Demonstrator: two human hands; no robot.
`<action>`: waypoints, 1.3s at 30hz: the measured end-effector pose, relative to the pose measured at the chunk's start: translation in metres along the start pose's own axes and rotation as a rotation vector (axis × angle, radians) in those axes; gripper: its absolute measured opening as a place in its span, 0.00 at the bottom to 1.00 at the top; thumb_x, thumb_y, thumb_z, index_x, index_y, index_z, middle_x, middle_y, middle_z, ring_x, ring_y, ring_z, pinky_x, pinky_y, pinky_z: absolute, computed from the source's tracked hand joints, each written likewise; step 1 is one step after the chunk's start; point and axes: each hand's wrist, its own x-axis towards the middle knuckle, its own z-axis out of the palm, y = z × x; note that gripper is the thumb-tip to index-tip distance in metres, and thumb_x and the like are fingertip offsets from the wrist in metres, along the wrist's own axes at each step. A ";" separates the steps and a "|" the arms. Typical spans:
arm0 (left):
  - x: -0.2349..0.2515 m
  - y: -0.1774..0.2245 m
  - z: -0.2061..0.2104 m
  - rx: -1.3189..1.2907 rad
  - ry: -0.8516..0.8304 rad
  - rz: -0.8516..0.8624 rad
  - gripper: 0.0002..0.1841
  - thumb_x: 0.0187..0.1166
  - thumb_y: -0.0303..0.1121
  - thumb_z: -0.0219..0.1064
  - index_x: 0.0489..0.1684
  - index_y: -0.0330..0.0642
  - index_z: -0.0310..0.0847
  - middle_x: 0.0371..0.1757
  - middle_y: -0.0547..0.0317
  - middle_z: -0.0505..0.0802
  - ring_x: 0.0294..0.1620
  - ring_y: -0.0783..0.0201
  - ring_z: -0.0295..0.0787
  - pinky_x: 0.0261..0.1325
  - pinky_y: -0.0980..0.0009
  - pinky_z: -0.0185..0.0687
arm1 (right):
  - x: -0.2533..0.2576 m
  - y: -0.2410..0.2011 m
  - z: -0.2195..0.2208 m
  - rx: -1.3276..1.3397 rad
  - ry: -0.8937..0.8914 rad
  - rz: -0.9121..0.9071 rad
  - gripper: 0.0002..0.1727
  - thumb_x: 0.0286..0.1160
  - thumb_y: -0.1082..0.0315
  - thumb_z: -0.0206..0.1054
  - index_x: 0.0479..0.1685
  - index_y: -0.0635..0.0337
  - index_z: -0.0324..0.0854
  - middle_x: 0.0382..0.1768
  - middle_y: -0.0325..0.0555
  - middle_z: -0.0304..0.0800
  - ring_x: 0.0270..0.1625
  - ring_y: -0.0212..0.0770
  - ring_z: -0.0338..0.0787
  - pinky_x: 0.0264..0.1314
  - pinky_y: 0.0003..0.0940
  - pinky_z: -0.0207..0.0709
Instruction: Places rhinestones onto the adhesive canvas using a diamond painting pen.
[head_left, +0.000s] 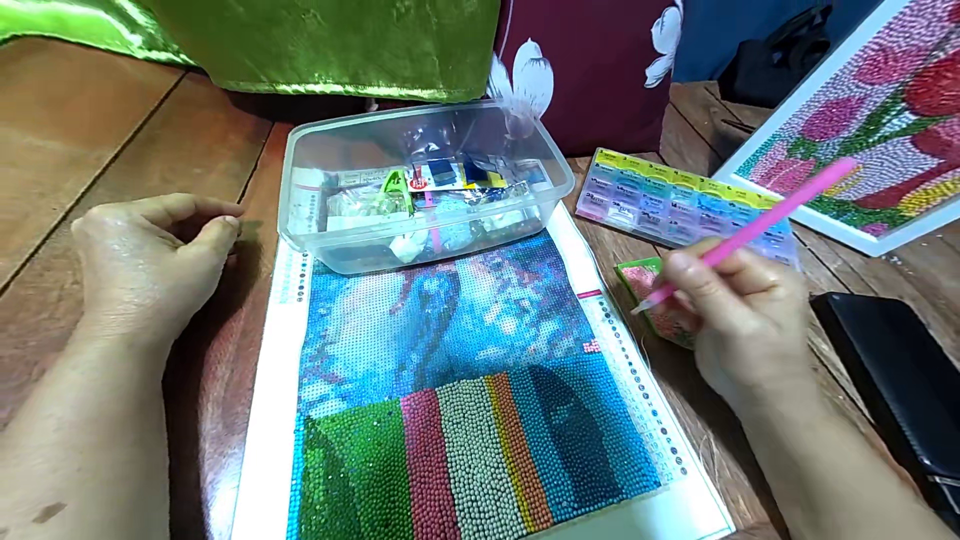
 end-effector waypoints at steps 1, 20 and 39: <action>0.000 0.000 0.000 0.002 0.002 -0.003 0.15 0.84 0.36 0.60 0.53 0.33 0.87 0.42 0.39 0.90 0.36 0.53 0.85 0.46 0.45 0.79 | 0.001 -0.002 -0.007 0.049 0.047 0.042 0.11 0.86 0.65 0.59 0.33 0.42 0.82 0.27 0.18 0.86 0.23 0.15 0.79 0.24 0.10 0.72; -0.006 0.000 0.003 -0.051 -0.016 0.000 0.15 0.89 0.31 0.56 0.54 0.27 0.83 0.38 0.46 0.86 0.31 0.67 0.77 0.40 0.67 0.77 | -0.026 0.033 -0.042 -0.405 0.088 -0.148 0.14 0.83 0.65 0.60 0.31 0.62 0.83 0.23 0.30 0.82 0.26 0.11 0.78 0.32 0.07 0.72; 0.001 -0.018 0.011 -0.114 -0.018 -0.060 0.16 0.91 0.30 0.54 0.57 0.21 0.79 0.42 0.40 0.86 0.36 0.64 0.79 0.46 0.66 0.78 | -0.024 0.034 -0.042 -0.418 0.087 -0.150 0.15 0.83 0.65 0.60 0.27 0.60 0.81 0.20 0.29 0.77 0.24 0.11 0.73 0.28 0.06 0.66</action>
